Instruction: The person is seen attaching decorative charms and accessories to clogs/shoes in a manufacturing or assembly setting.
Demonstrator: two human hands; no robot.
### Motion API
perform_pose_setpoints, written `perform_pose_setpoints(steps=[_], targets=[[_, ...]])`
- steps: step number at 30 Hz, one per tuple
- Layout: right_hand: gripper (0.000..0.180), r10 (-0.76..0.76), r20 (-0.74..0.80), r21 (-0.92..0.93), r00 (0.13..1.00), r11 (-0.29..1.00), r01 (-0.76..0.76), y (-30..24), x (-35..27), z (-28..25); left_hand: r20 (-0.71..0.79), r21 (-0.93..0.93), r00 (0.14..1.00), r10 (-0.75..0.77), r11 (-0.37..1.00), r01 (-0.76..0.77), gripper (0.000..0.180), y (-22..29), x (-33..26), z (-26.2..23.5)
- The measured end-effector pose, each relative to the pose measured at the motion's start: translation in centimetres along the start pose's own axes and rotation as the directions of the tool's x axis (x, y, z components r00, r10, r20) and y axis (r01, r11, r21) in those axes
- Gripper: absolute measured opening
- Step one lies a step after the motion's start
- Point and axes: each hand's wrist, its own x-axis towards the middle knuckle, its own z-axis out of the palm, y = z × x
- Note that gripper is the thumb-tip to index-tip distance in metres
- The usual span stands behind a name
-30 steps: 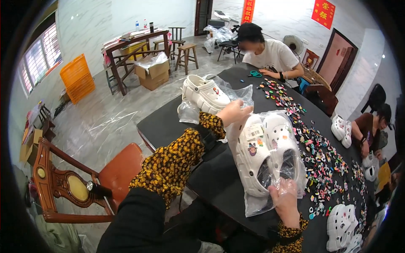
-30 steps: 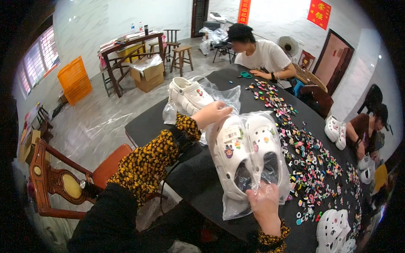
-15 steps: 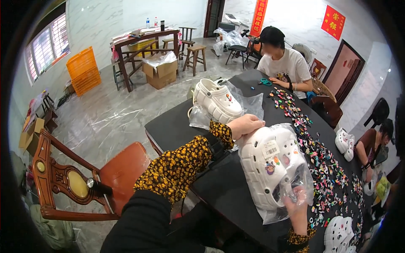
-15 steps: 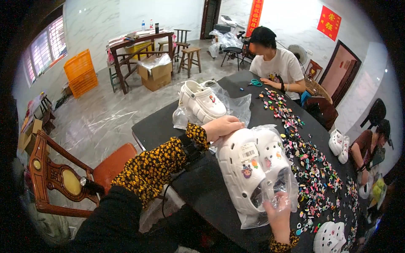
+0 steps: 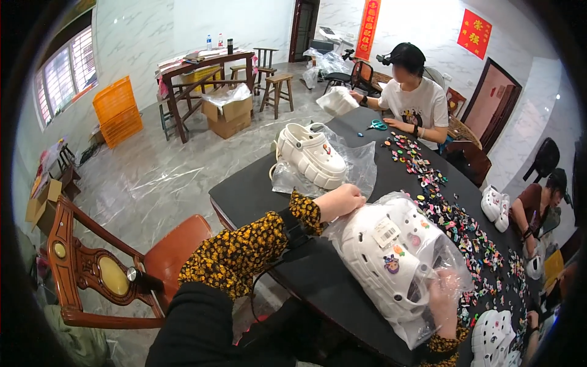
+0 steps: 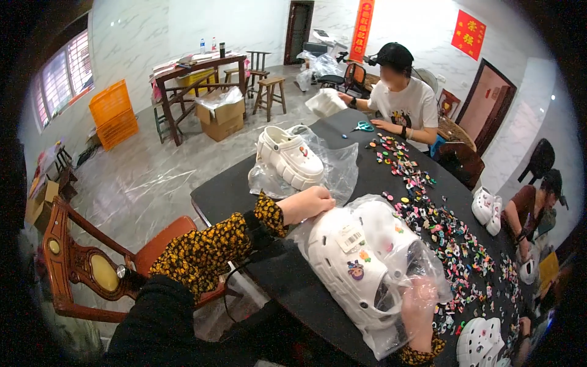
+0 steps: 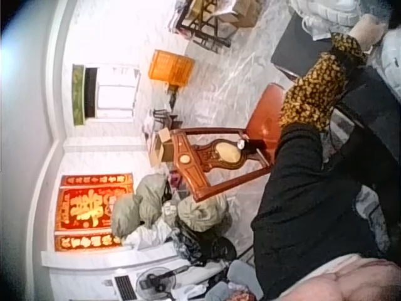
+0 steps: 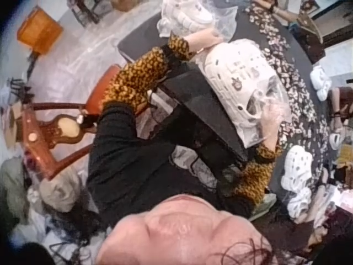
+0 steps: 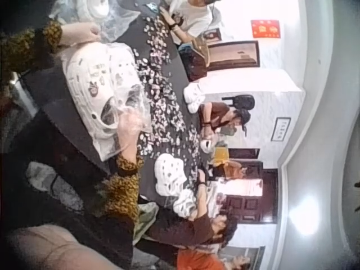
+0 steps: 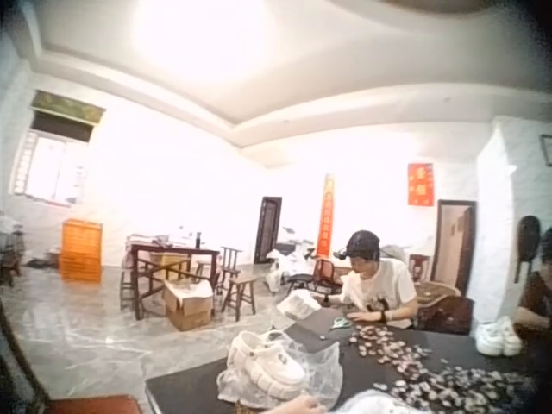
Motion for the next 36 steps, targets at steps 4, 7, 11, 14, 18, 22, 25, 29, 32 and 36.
perform_pose_setpoints(steps=[4, 7, 11, 14, 18, 22, 25, 29, 32, 36], targets=[[0.015, 0.215, -0.035, 0.153, 0.976, 0.966, -0.207, -1.4, 0.9, -4.0, -0.023, -0.015, 0.999, -0.038, 0.999, 0.037, 0.029, 0.9, -1.0, 1.2], [0.015, 0.190, -0.081, 0.042, 0.979, 0.982, -0.187, -2.1, 0.9, -5.9, -0.105, 0.043, 0.989, 0.102, 0.994, -0.098, 0.029, -0.7, -0.5, 2.6], [0.023, 0.217, -0.030, -0.017, 0.976, 0.976, -0.218, -2.2, -0.3, -7.2, -0.142, 0.146, 0.965, 0.220, 0.969, -0.199, 0.028, -0.7, -0.1, 3.5], [0.017, 0.121, 0.005, -0.113, 0.993, 0.986, -0.120, -1.8, -1.3, -7.7, -0.198, 0.215, 0.919, 0.342, 0.930, -0.299, 0.023, -0.8, 0.1, 3.7], [0.017, 0.164, 0.068, -0.037, 0.984, 0.986, -0.162, -3.6, -1.4, -9.0, -0.235, 0.306, 0.853, 0.465, 0.869, -0.389, 0.020, -1.8, 0.5, 3.2], [0.015, 0.133, 0.018, -0.092, 0.991, 0.987, -0.131, -3.0, -2.6, -9.8, -0.210, 0.304, 0.847, 0.488, 0.856, -0.418, 0.020, -0.9, 0.7, 3.7], [0.013, 0.060, -0.015, -0.120, 0.998, 0.991, -0.062, -2.3, -2.8, -9.8, -0.168, 0.400, 0.834, 0.525, 0.810, -0.429, 0.020, -0.8, 0.8, 3.6], [0.010, -0.050, -0.084, -0.170, 0.995, 0.985, 0.035, -1.9, -2.7, -9.2, 0.093, 0.283, 0.953, 0.287, 0.911, -0.301, 0.021, -0.2, -1.6, 1.5], [0.012, -0.005, -0.085, -0.168, 0.996, 0.986, -0.010, -1.6, -3.3, -9.4, 0.207, 0.080, 0.973, 0.097, 0.990, -0.116, 0.031, 1.1, -1.5, 1.9], [0.020, -0.076, -0.090, -0.187, 0.993, 0.981, 0.058, -2.3, -3.5, -9.9, 0.294, -0.014, 0.955, 0.043, 0.999, -0.040, 0.042, 2.2, -0.8, 3.3]])
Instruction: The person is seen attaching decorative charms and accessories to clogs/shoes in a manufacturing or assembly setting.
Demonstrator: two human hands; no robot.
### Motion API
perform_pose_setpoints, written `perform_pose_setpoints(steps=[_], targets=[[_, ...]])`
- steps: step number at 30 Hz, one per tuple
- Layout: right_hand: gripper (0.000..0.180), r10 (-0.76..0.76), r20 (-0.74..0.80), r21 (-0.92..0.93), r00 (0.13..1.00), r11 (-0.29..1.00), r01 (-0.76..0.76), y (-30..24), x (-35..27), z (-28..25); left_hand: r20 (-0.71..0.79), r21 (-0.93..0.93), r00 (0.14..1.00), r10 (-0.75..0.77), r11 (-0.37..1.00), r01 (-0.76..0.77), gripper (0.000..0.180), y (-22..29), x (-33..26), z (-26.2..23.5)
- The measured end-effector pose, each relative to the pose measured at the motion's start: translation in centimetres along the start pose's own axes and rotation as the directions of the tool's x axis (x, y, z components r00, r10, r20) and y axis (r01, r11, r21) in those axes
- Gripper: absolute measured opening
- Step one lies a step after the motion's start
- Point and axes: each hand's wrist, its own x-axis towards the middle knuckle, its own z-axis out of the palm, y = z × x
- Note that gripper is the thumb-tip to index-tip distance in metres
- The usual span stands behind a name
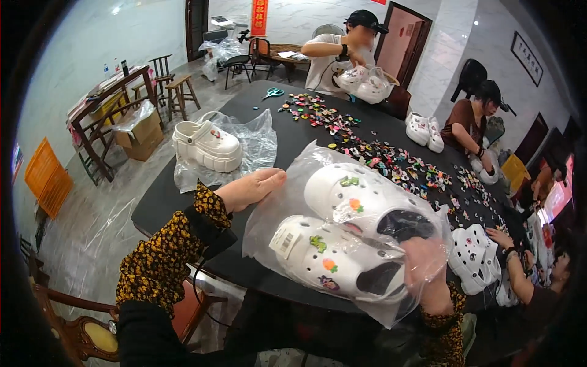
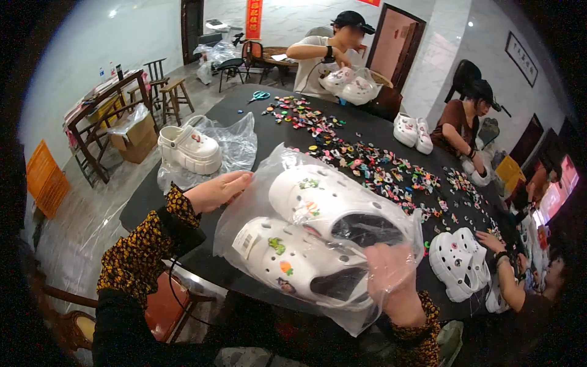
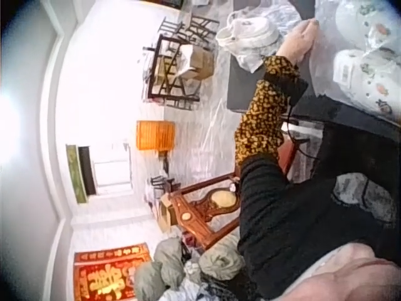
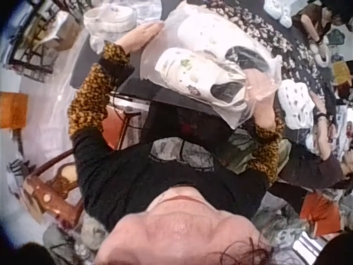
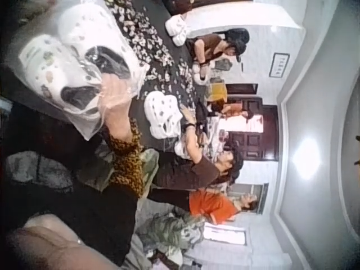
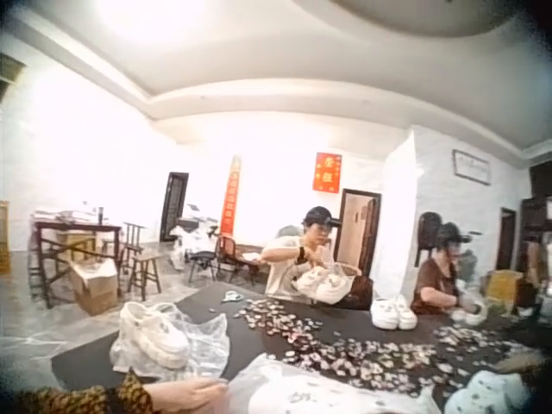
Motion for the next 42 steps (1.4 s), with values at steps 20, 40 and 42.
perform_pose_setpoints(steps=[20, 40, 42], targets=[[0.009, -0.058, 0.014, 0.117, 0.998, 0.992, 0.056, -1.0, -1.5, -0.3, -0.288, 0.182, 0.927, 0.242, 0.964, -0.195, 0.032, -0.5, 2.2, 0.9], [0.014, -0.075, 0.360, -0.112, 0.930, 0.986, 0.123, -2.2, -2.2, -4.4, -0.244, 0.221, 0.938, 0.247, 0.956, -0.194, 0.033, -2.8, 2.9, -1.1], [0.014, -0.068, 0.350, -0.115, 0.934, 0.987, 0.115, -2.2, -2.5, -4.3, -0.254, 0.219, 0.948, 0.191, 0.966, -0.136, 0.033, -3.0, 2.6, -1.6]])
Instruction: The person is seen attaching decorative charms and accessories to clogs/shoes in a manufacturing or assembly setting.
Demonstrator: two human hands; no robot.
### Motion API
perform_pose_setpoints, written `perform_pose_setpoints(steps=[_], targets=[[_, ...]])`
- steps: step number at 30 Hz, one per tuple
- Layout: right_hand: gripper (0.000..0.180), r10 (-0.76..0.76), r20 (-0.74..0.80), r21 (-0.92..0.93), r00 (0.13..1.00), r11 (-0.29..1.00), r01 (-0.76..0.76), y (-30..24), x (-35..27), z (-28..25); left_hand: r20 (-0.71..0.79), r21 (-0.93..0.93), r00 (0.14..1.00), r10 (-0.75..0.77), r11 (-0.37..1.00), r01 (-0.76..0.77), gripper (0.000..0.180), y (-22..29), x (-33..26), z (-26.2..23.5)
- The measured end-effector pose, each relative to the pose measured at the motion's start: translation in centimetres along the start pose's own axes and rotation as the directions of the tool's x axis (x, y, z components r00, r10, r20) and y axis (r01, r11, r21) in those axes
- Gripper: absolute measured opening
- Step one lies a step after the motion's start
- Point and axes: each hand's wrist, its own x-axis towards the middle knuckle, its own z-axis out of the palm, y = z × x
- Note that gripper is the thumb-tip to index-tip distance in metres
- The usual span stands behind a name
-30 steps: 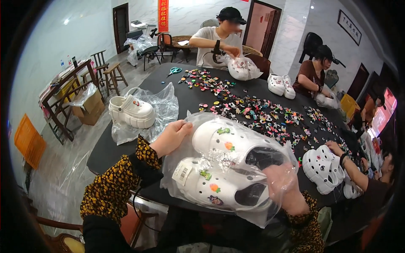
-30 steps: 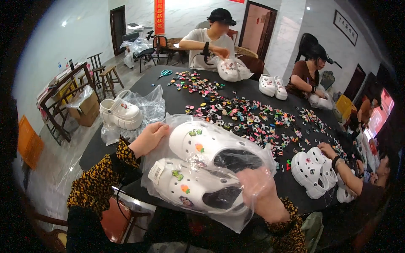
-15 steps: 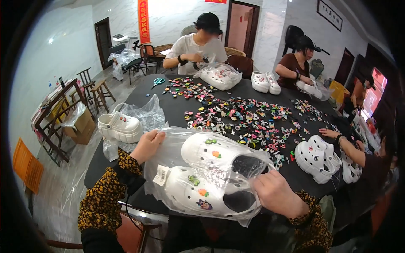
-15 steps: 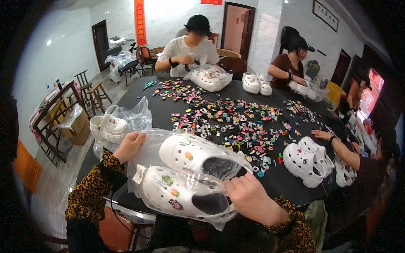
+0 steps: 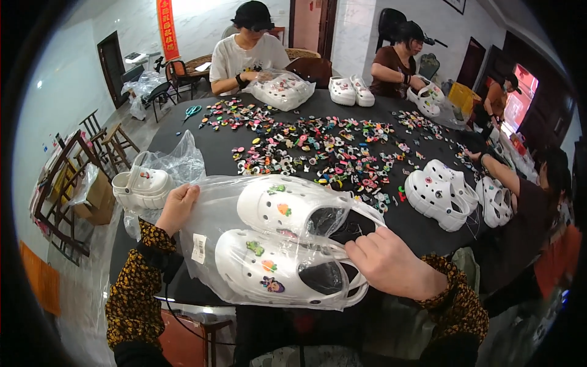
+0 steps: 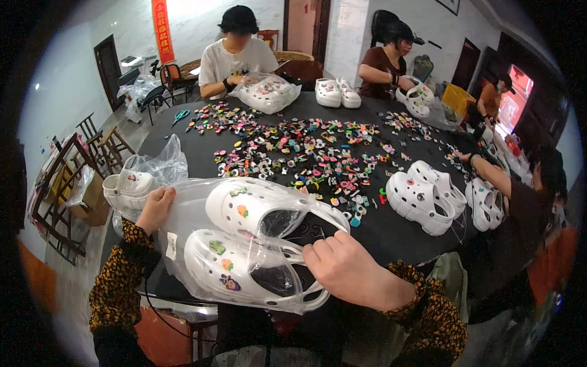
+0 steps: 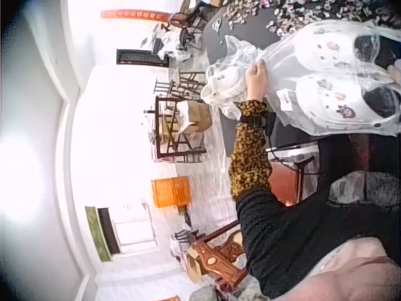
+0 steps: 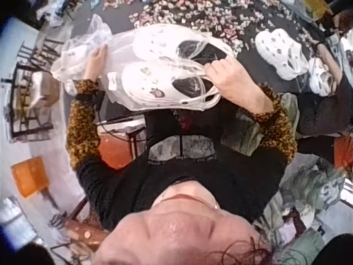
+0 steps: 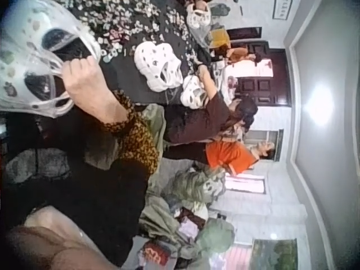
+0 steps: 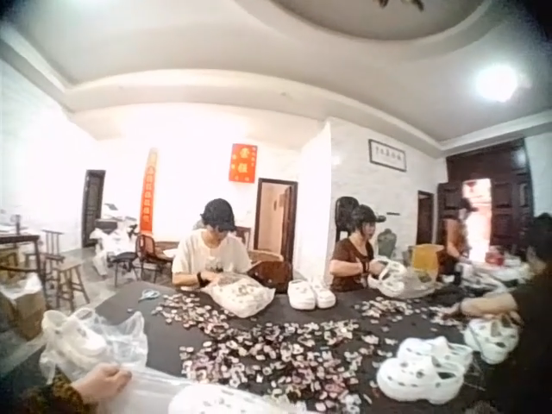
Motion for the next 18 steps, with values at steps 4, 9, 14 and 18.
perform_pose_setpoints(steps=[4, 9, 14, 18], targets=[[0.011, 0.007, -0.040, -0.002, 0.999, 1.000, -0.007, 0.1, 0.0, 0.4, 0.001, 0.018, 1.000, 0.001, 1.000, -0.001, 0.033, -1.4, 0.5, 0.2], [0.014, 0.126, -0.019, 0.123, 0.992, 0.985, -0.123, 1.9, 0.6, 2.5, -0.115, 0.106, 0.992, -0.042, 0.993, 0.055, 0.037, 0.4, 0.2, 0.9], [0.010, 0.274, -0.106, 0.249, 0.956, 0.938, -0.242, 4.6, 1.5, 4.8, 0.044, 0.006, 0.996, -0.080, 0.997, 0.080, 0.043, -1.0, 0.1, 1.3], [0.009, 0.359, -0.128, 0.390, 0.924, 0.875, -0.286, 5.3, 1.3, 6.3, 0.213, -0.106, 0.935, -0.285, 0.944, 0.312, 0.059, -3.5, -2.8, 1.0]])
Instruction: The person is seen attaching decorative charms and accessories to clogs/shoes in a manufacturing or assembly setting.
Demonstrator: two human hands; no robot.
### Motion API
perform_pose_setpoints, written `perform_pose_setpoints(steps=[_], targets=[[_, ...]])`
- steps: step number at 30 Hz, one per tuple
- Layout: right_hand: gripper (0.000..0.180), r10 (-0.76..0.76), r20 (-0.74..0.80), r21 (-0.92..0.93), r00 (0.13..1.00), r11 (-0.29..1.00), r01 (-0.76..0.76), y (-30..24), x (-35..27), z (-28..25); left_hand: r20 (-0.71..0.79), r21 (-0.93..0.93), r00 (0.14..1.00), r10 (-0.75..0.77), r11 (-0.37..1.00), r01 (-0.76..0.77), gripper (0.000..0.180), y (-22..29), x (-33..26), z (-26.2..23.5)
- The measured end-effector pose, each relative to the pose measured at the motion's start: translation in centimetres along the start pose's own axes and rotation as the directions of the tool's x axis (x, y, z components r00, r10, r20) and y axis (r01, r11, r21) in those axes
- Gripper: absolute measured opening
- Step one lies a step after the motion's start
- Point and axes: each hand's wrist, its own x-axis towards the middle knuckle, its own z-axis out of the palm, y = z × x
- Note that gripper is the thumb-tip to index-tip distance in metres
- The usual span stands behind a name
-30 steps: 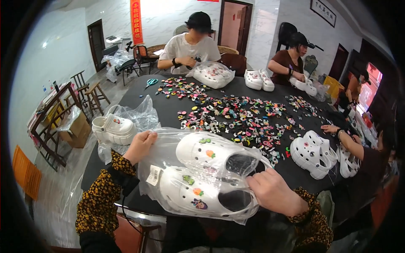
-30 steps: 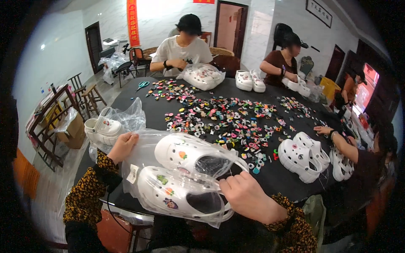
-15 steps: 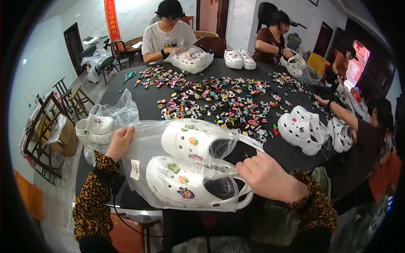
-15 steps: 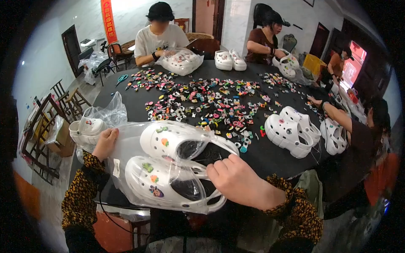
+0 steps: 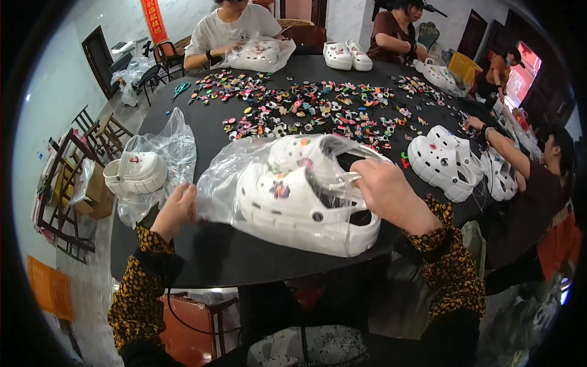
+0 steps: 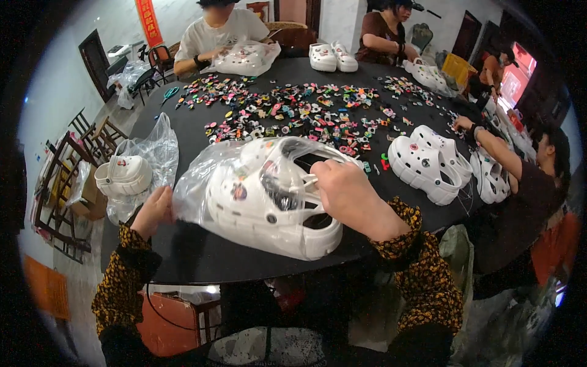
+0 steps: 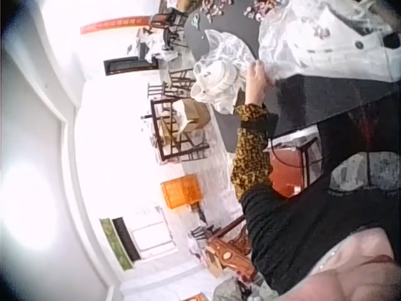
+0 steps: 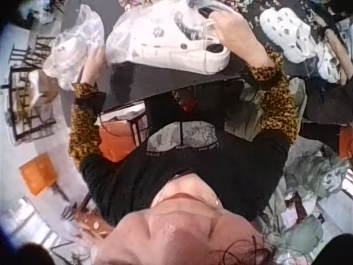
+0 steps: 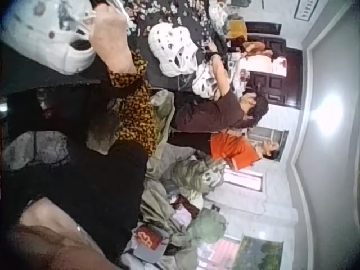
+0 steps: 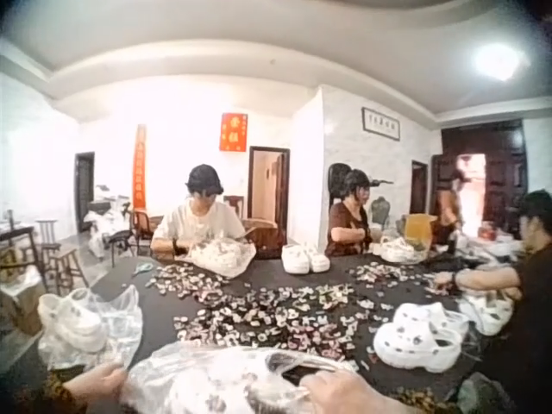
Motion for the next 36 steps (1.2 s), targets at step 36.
perform_pose_setpoints(steps=[36], targets=[[0.018, -0.318, 0.082, -0.288, 0.945, 0.900, 0.328, -2.5, -2.9, -0.9, -0.161, -0.323, 0.968, -0.191, 0.937, 0.131, 0.027, -0.9, 0.9, -5.2]])
